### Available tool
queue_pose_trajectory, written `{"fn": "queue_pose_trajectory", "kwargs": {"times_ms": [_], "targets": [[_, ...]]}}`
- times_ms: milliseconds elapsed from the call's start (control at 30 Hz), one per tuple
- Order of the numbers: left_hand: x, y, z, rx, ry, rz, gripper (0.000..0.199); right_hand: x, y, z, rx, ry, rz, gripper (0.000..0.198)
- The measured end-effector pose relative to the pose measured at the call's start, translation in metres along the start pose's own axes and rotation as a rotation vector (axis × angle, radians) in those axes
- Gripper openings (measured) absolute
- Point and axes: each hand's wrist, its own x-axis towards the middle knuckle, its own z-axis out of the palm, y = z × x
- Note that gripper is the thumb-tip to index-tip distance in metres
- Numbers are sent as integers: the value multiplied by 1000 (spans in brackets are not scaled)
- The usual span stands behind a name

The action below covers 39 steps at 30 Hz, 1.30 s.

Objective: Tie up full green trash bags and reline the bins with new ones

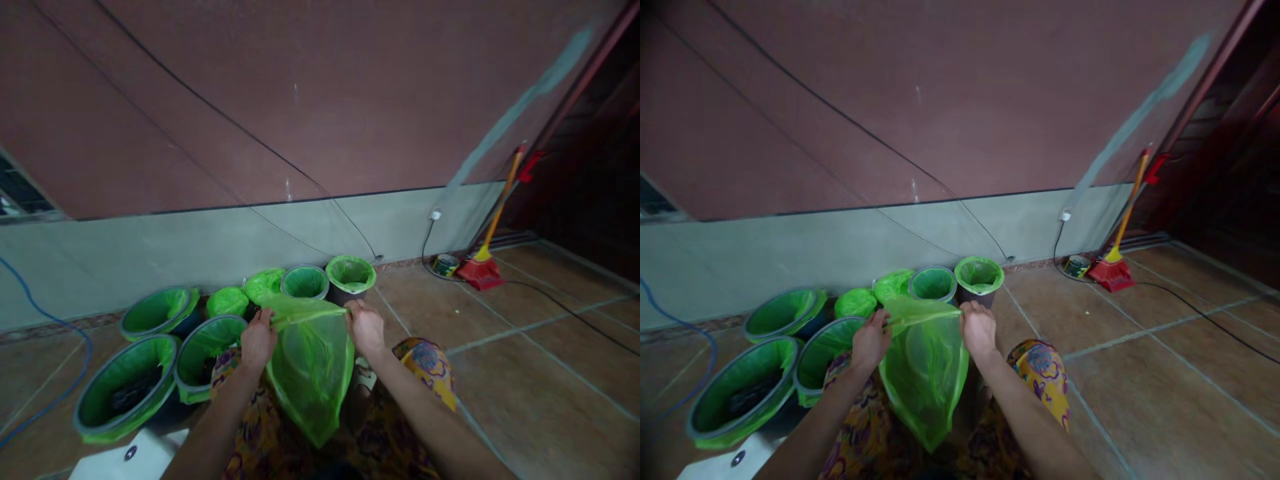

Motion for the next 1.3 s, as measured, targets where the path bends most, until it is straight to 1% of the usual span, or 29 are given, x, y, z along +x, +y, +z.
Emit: {"fn": "queue_pose_trajectory", "kwargs": {"times_ms": [133, 267, 333, 400, 467, 533, 600, 633, 667, 733, 767, 800, 867, 933, 967, 1000, 1033, 1067, 1100, 1133, 1167, 1200, 1233, 1300], "targets": [[-8, 2, 8, -55, 2, -16, 25, -12, 18, 9, -1, 7, 54, 17], [-17, 10, 21, -146, 4, -24, 21, -20, 32, 15, 59, 33, 163, 16], [-20, 14, 25, -190, 5, -24, 25, -21, 37, 16, 84, 29, 223, 18], [-19, 17, 25, -249, -1, -36, 32, -21, 39, 15, 115, -4, 265, 22], [-17, 22, 24, -369, -32, -52, 35, -22, 37, 14, 159, -30, 281, 25], [-17, 30, 25, -582, -85, -32, 36, -26, 29, 15, 206, -27, 277, 27], [-20, 39, 32, -814, -172, -20, 38, -32, 13, 20, 247, -42, 223, 27], [-24, 44, 38, -920, -231, -48, 41, -37, 4, 24, 268, -76, 156, 25], [-29, 48, 45, -1014, -298, -110, 44, -41, -7, 29, 285, -128, 70, 24], [-39, 53, 61, -1223, -438, -308, 50, -51, -26, 42, 309, -273, -121, 21], [-44, 54, 69, -1333, -498, -394, 54, -56, -33, 48, 311, -350, -185, 21], [-48, 54, 76, -1433, -545, -460, 57, -60, -38, 54, 309, -434, -230, 20], [-52, 51, 88, -1562, -586, -508, 60, -65, -40, 60, 317, -600, -291, 20], [-53, 47, 97, -1589, -584, -481, 59, -62, -31, 59, 393, -755, -372, 24], [-52, 44, 102, -1579, -585, -455, 57, -56, -24, 57, 463, -809, -396, 26], [-50, 42, 107, -1559, -602, -430, 53, -47, -16, 54, 549, -827, -388, 27], [-49, 40, 113, -1533, -628, -416, 48, -35, -7, 53, 636, -799, -342, 28], [-48, 38, 121, -1497, -659, -413, 42, -22, 1, 53, 706, -731, -262, 30], [-46, 37, 129, -1451, -685, -419, 36, -7, 8, 56, 746, -616, -157, 32], [-45, 37, 139, -1394, -702, -432, 29, 9, 13, 61, 745, -491, -65, 34], [-43, 36, 148, -1325, -712, -448, 23, 23, 16, 70, 718, -419, -17, 36], [-41, 36, 158, -1256, -718, -463, 19, 36, 17, 82, 682, -408, 2, 39], [-38, 36, 167, -1196, -716, -478, 16, 46, 15, 96, 648, -464, -1, 42], [-29, 35, 183, -1119, -708, -508, 16, 58, 8, 129, 589, -661, -3, 47]]}}
